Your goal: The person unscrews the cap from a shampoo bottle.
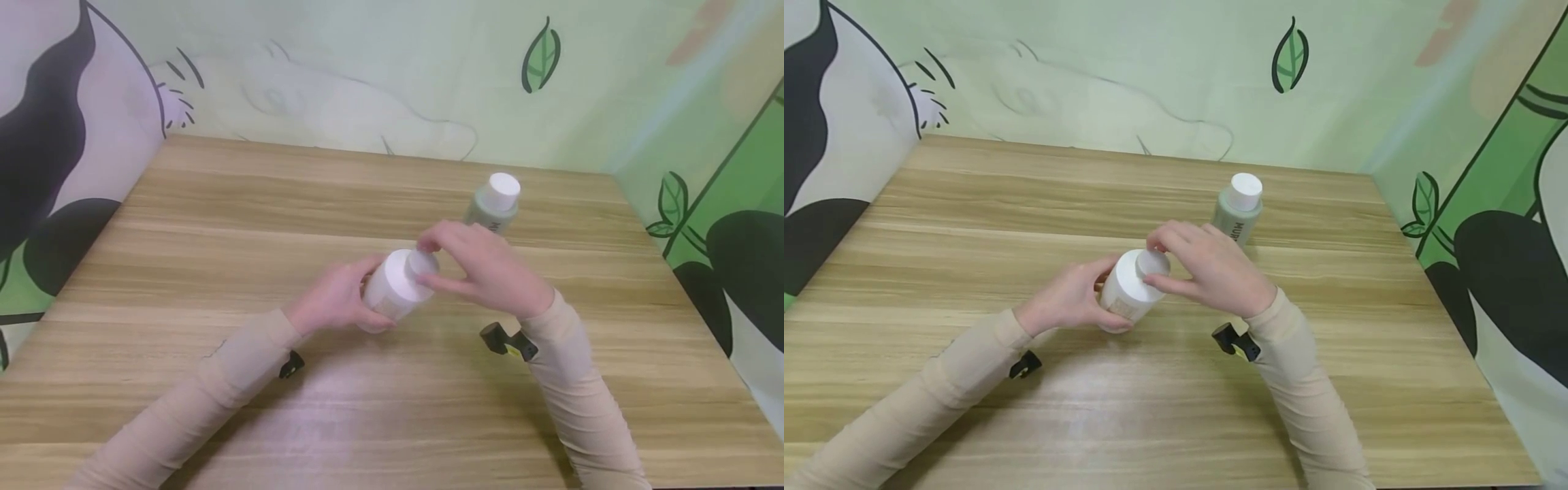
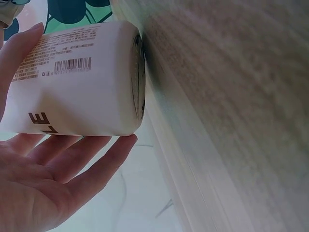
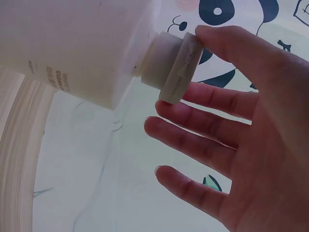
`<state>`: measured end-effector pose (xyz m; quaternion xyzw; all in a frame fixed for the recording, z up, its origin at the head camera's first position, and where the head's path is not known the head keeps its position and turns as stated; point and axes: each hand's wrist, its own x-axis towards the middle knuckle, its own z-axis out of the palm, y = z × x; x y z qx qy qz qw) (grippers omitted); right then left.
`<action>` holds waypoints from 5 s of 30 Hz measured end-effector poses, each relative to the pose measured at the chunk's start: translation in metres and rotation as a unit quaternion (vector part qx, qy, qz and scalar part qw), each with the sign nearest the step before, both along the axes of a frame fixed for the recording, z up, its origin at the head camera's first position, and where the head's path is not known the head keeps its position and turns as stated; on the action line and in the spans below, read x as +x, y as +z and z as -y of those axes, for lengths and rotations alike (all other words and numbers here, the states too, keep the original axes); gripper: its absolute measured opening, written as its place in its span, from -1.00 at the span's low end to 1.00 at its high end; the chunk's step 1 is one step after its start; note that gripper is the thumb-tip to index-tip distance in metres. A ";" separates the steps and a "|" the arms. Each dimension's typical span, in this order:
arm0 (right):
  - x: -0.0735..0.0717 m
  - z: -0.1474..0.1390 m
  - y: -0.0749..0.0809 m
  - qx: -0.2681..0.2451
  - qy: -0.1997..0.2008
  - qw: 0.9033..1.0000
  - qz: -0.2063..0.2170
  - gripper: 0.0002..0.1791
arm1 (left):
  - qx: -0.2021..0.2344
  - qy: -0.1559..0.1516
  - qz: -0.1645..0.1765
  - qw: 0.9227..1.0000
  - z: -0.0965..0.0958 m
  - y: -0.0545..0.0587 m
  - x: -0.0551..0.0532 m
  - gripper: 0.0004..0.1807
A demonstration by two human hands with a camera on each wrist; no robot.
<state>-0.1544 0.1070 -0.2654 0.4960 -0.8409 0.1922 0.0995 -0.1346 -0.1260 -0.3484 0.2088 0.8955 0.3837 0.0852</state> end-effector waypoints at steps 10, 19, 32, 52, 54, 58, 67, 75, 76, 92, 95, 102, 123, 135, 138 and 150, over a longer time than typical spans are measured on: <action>0.001 -0.003 -0.002 -0.002 0.016 1.000 -0.001 -0.49 | 0.006 -0.001 0.006 1.000 -0.001 0.001 0.000 -0.03; 0.001 -0.002 -0.001 -0.007 -0.028 1.000 0.006 -0.50 | 0.005 -0.002 0.003 1.000 0.000 0.001 -0.001 -0.03; 0.002 -0.003 -0.002 -0.025 0.034 0.998 -0.037 -0.59 | 0.009 -0.008 0.007 1.000 0.000 -0.001 -0.002 -0.06; 0.001 -0.008 -0.003 -0.025 0.019 0.999 -0.030 -0.60 | -0.001 -0.007 0.007 1.000 -0.002 0.001 -0.002 -0.03; 0.001 -0.008 -0.004 -0.025 0.029 0.999 -0.034 -0.59 | 0.000 -0.006 0.008 1.000 -0.002 0.001 -0.001 -0.03; 0.002 -0.009 -0.004 -0.025 0.036 0.998 -0.040 -0.58 | 0.000 -0.006 0.005 1.000 -0.003 0.001 -0.001 -0.04; -0.001 -0.011 -0.001 -0.033 -0.007 0.999 -0.004 -0.44 | 0.006 -0.007 -0.004 1.000 -0.004 0.002 0.000 -0.03; 0.000 -0.010 0.002 -0.004 -0.006 1.000 0.019 -0.58 | 0.004 -0.005 0.005 1.000 -0.004 0.004 0.001 -0.02; 0.000 -0.010 0.002 -0.002 0.000 1.000 0.017 -0.58 | 0.004 -0.003 0.006 1.000 -0.004 0.005 0.001 -0.02; 0.002 -0.014 0.004 0.006 -0.005 1.000 -0.001 -0.41 | -0.008 -0.002 -0.012 1.000 -0.007 0.002 0.000 -0.06; 0.002 -0.013 0.003 0.008 -0.004 1.000 -0.003 -0.50 | -0.007 -0.001 -0.005 1.000 -0.007 0.002 0.000 -0.05; 0.001 -0.014 0.001 0.000 0.028 0.999 -0.018 -0.59 | -0.017 -0.001 -0.001 1.000 -0.007 0.003 0.000 -0.05; 0.005 -0.010 0.001 0.019 -0.014 0.999 -0.024 -0.53 | -0.022 -0.004 -0.003 1.000 -0.005 0.001 0.000 -0.03; 0.006 -0.010 0.002 0.005 0.035 0.999 -0.027 -0.57 | -0.004 -0.006 0.008 1.000 -0.005 0.002 0.000 -0.04; 0.006 -0.011 0.002 0.009 0.032 0.999 -0.025 -0.50 | 0.000 -0.008 0.006 1.000 -0.005 0.002 0.000 -0.05; 0.007 -0.008 0.001 0.016 -0.026 0.999 -0.019 -0.54 | 0.008 -0.012 -0.002 1.000 -0.006 0.001 0.003 -0.05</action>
